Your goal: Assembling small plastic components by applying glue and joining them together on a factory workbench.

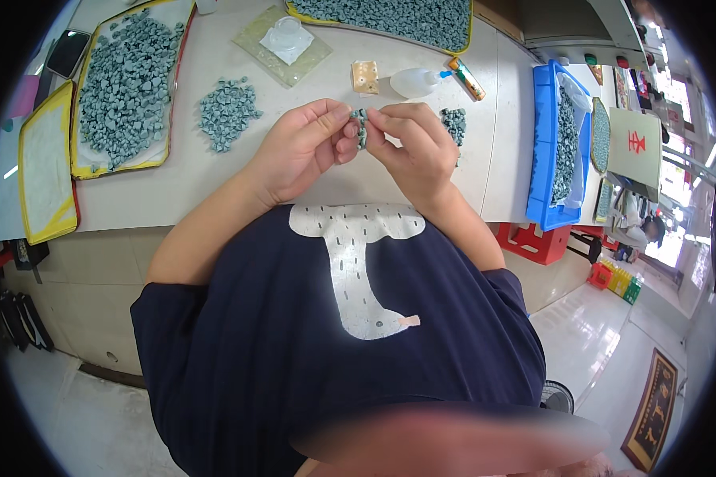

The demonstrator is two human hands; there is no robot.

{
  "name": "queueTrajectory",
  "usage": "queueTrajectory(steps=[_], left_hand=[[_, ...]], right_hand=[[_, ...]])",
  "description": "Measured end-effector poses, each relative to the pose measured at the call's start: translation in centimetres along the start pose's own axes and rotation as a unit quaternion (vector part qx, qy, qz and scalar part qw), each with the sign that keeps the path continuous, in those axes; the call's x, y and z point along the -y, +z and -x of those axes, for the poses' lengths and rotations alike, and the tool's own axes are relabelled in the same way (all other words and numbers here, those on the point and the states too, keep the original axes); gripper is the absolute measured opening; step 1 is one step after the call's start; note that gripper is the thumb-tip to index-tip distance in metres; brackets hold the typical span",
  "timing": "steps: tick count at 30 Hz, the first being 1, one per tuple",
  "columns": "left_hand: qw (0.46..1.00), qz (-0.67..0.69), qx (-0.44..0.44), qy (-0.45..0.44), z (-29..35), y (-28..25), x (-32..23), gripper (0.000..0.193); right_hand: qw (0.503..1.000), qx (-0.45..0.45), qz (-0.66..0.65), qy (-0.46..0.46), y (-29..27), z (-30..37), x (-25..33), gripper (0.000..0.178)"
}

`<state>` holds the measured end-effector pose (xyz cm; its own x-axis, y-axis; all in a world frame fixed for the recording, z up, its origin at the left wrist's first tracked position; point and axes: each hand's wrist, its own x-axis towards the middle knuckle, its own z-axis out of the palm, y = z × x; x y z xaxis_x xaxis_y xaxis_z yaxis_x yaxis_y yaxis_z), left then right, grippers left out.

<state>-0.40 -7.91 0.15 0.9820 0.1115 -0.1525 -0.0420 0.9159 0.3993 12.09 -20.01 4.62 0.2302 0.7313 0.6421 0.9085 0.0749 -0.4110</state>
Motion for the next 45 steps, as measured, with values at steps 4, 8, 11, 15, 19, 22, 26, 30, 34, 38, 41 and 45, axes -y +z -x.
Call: queueTrajectory(steps=[4,8,11,15,19,22,26,30,34,38,41,45], left_hand=[[1.000,-0.010,-0.009,0.004,0.0,0.3,-0.1,0.017],[1.000,-0.016,-0.016,0.013,0.0,0.2,-0.1,0.018],[0.999,-0.022,-0.019,0.020,0.1,0.1,0.0,0.017],[0.999,-0.018,-0.027,0.028,0.1,0.1,0.0,0.017],[0.997,-0.046,-0.035,0.047,0.2,0.1,0.1,0.016],[0.993,-0.081,-0.043,0.068,0.3,0.2,0.2,0.016],[0.983,-0.141,-0.058,0.098,0.4,0.0,0.3,0.016],[0.963,-0.222,-0.066,0.138,0.5,0.4,0.1,0.015],[0.919,-0.317,-0.065,0.227,0.8,1.3,0.1,0.012],[0.886,-0.350,-0.057,0.299,0.7,1.3,0.4,0.010],[0.874,-0.363,-0.058,0.316,0.7,1.2,0.4,0.009],[0.878,-0.372,-0.070,0.295,0.6,1.2,0.3,0.009]], right_hand=[[0.998,-0.002,0.028,-0.055,0.2,-0.3,-0.1,0.022],[0.997,-0.001,0.035,-0.074,0.5,-0.4,-0.3,0.023],[0.996,0.000,0.034,-0.084,0.5,-0.4,-0.2,0.023],[0.994,0.003,0.036,-0.104,0.6,-0.4,-0.3,0.022],[0.992,0.007,0.034,-0.117,0.8,-0.3,-0.3,0.022],[0.993,0.002,0.031,-0.111,1.0,-0.3,-0.2,0.022],[0.995,-0.008,0.023,-0.100,1.4,0.0,-0.2,0.022],[0.995,-0.035,-0.055,-0.076,1.7,0.2,-0.6,0.022],[0.997,-0.046,-0.059,-0.020,1.4,-0.1,-0.2,0.023],[0.997,-0.039,-0.055,-0.023,1.3,-0.1,-0.1,0.024],[0.998,-0.030,-0.059,-0.013,1.2,-0.1,0.1,0.022],[0.998,-0.013,-0.061,0.029,1.2,0.3,0.3,0.020]])
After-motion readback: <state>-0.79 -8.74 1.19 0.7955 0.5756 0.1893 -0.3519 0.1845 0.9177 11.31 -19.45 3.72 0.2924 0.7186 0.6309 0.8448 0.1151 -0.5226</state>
